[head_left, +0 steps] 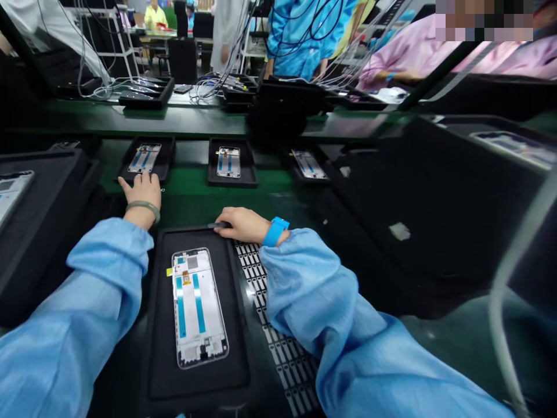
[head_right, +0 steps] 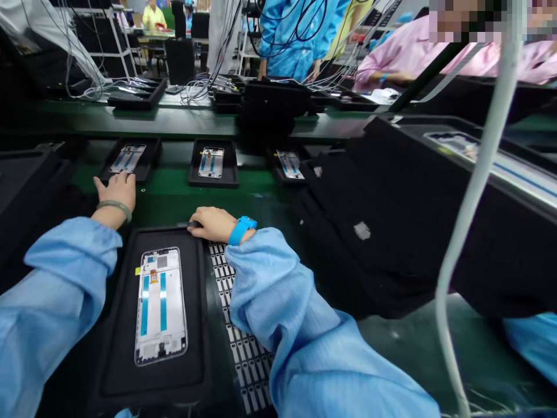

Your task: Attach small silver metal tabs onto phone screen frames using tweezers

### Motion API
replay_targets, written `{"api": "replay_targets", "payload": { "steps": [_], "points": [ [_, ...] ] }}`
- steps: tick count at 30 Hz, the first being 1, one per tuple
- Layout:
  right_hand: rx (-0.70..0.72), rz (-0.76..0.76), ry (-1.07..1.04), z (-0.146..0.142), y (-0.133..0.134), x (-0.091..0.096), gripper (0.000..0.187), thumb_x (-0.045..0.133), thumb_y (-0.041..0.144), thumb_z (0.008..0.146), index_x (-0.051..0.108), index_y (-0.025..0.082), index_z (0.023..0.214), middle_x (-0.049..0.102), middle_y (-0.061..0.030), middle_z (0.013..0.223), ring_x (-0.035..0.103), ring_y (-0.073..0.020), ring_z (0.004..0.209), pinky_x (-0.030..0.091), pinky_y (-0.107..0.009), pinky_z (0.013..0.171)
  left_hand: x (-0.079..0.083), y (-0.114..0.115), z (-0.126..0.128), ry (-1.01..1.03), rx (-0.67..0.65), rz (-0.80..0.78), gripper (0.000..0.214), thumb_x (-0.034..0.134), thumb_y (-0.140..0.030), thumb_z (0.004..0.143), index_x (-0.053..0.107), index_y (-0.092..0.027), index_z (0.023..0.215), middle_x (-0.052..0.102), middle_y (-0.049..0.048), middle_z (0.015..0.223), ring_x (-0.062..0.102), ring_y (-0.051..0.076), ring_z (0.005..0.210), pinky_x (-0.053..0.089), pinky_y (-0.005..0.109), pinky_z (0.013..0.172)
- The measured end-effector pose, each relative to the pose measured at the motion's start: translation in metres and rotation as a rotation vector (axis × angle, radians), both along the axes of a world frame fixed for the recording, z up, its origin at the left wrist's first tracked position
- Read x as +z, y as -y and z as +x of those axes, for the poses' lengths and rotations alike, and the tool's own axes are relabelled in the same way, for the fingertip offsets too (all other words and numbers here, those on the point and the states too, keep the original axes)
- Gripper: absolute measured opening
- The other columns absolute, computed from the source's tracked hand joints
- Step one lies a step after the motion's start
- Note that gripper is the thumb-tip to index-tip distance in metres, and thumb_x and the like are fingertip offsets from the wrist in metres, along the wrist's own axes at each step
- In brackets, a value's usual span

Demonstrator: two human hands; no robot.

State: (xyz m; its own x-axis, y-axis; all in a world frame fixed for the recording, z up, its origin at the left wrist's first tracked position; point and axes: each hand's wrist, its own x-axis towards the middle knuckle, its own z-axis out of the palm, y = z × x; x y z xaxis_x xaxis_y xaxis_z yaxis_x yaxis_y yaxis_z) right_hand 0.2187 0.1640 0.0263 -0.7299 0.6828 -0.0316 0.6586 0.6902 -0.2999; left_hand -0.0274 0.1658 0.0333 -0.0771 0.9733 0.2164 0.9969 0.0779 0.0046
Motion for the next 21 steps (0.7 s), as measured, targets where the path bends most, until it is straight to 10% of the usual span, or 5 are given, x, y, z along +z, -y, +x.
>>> {"api": "replay_targets", "payload": {
  "steps": [7,11,17,21],
  "points": [
    [-0.528,0.226,-0.162,0.062,-0.061,0.024,0.026,0.054,0.033,0.076,0.068,0.013,0.085,0.067,-0.0099,0.083,0.062,-0.0231,0.082,0.043,-0.029,0.073,-0.004,-0.052,-0.035,-0.037,0.028,-0.024,0.039,0.023,-0.008,0.084,0.058,-0.015,0.101,0.057,0.0180,0.112,0.046,0.029,0.111,0.016,0.068,0.094],
    [-0.813,0.105,-0.311,0.032,-0.091,0.026,0.024,0.058,0.031,0.071,0.067,0.012,0.081,0.066,-0.0154,0.086,0.060,-0.0311,0.091,0.043,-0.036,0.078,0.020,-0.045,-0.025,-0.060,0.067,0.078,0.038,0.026,-0.011,0.084,0.057,-0.019,0.105,0.054,0.0173,0.112,0.043,0.032,0.113,0.015,0.071,0.093],
    [-0.671,-0.096,-0.471,-0.071,-0.105,0.010,0.031,0.054,0.042,0.076,0.065,0.014,0.071,0.065,-0.0099,0.074,0.061,-0.0223,0.079,0.045,-0.030,0.073,0.046,-0.002,0.022,-0.118,0.078,0.221,0.041,0.020,-0.015,0.087,0.056,-0.021,0.107,0.052,0.0151,0.105,0.044,0.032,0.107,0.022,0.065,0.095],
    [-0.585,-0.213,-0.630,-0.061,-0.098,0.013,0.034,0.046,0.042,0.082,0.063,0.013,0.077,0.063,-0.0052,0.072,0.058,-0.0146,0.070,0.046,-0.023,0.062,0.049,0.054,0.045,-0.197,-0.084,0.168,0.041,0.019,-0.015,0.088,0.056,-0.022,0.103,0.052,0.0109,0.096,0.047,0.028,0.097,0.028,0.056,0.095]
  ]
}}
